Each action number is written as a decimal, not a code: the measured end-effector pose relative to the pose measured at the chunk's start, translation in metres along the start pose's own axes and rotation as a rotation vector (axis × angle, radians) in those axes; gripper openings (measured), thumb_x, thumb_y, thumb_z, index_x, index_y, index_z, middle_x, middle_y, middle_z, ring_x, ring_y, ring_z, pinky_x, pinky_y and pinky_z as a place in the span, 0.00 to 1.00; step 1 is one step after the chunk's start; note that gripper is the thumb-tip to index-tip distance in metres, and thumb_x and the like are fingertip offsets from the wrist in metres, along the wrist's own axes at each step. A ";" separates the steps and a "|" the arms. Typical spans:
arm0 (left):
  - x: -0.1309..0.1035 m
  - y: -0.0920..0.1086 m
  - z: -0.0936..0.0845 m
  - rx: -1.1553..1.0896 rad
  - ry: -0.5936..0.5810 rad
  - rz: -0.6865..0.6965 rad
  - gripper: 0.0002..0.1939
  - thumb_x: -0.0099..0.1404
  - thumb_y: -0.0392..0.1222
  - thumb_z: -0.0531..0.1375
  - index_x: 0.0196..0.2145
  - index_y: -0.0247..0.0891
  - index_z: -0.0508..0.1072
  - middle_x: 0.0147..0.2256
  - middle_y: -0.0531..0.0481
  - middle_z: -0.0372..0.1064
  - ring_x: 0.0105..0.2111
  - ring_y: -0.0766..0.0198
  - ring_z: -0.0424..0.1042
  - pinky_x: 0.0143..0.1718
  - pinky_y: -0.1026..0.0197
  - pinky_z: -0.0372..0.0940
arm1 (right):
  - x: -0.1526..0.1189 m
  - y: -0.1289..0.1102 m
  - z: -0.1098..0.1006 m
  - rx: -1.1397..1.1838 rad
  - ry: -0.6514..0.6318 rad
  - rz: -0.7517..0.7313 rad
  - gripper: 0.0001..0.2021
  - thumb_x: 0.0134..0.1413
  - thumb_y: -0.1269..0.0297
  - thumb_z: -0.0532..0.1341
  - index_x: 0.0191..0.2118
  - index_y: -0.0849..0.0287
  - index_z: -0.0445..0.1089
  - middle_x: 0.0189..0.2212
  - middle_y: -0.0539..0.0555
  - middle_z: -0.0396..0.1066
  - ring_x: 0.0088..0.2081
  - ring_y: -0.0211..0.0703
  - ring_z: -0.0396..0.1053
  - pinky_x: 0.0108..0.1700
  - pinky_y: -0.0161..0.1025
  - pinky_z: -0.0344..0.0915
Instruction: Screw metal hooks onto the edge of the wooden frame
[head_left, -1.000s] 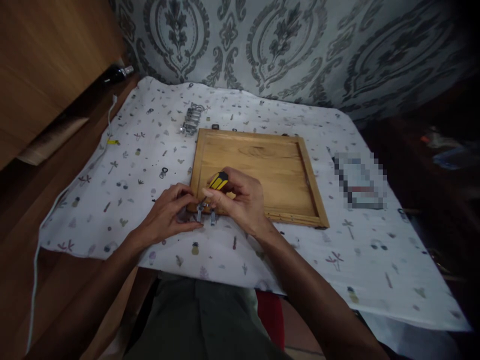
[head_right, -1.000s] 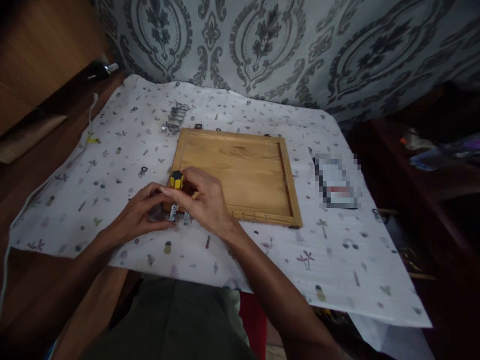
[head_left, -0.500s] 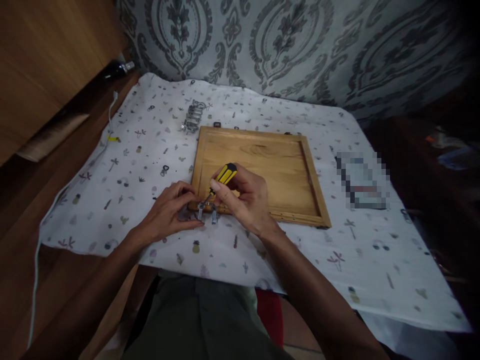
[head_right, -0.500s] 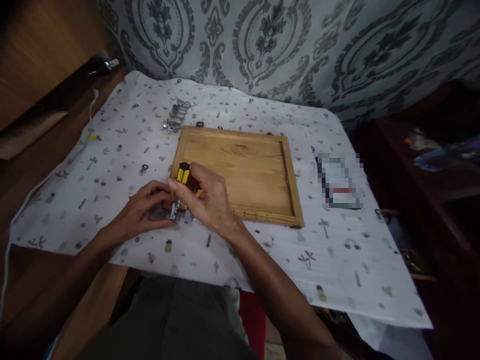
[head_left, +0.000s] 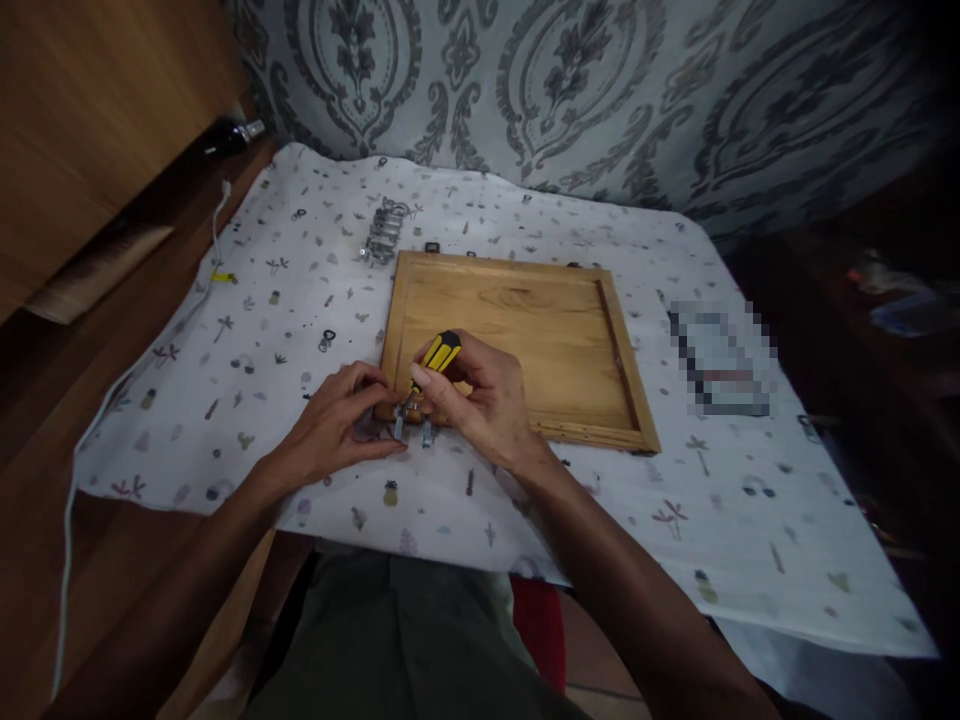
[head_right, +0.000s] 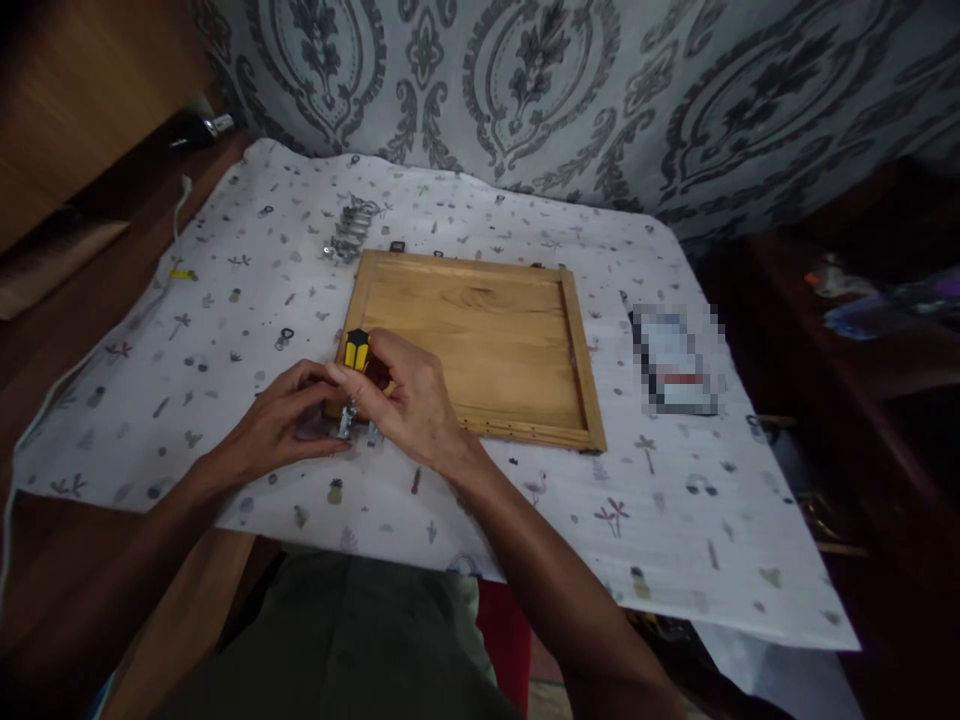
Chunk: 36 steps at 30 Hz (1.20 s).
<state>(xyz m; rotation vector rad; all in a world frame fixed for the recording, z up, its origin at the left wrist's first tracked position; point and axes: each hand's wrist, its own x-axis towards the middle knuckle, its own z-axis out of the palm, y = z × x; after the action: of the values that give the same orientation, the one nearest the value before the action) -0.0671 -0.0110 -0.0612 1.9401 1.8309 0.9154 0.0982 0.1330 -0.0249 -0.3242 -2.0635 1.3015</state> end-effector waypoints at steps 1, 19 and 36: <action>0.000 0.000 0.000 0.004 0.002 0.005 0.20 0.68 0.56 0.65 0.50 0.42 0.73 0.50 0.44 0.66 0.52 0.49 0.68 0.51 0.46 0.67 | 0.000 0.000 0.000 -0.010 -0.001 -0.004 0.18 0.64 0.48 0.63 0.31 0.56 0.65 0.25 0.47 0.63 0.27 0.37 0.63 0.29 0.36 0.62; -0.001 -0.005 0.004 0.043 0.049 0.037 0.19 0.68 0.58 0.65 0.49 0.45 0.73 0.48 0.47 0.66 0.48 0.53 0.68 0.47 0.50 0.66 | 0.004 -0.006 -0.005 0.194 -0.215 0.066 0.17 0.60 0.47 0.67 0.40 0.56 0.70 0.32 0.48 0.70 0.29 0.35 0.68 0.30 0.34 0.68; -0.001 -0.003 0.001 0.028 0.003 -0.008 0.20 0.66 0.57 0.66 0.49 0.43 0.72 0.50 0.45 0.65 0.49 0.51 0.69 0.48 0.47 0.68 | 0.000 -0.008 -0.001 0.179 0.188 -0.017 0.16 0.63 0.48 0.65 0.34 0.56 0.70 0.29 0.47 0.71 0.23 0.33 0.69 0.25 0.34 0.66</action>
<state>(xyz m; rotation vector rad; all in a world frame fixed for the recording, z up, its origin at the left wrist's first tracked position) -0.0685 -0.0115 -0.0637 1.9478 1.8619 0.8954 0.0998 0.1297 -0.0180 -0.3344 -1.7767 1.3798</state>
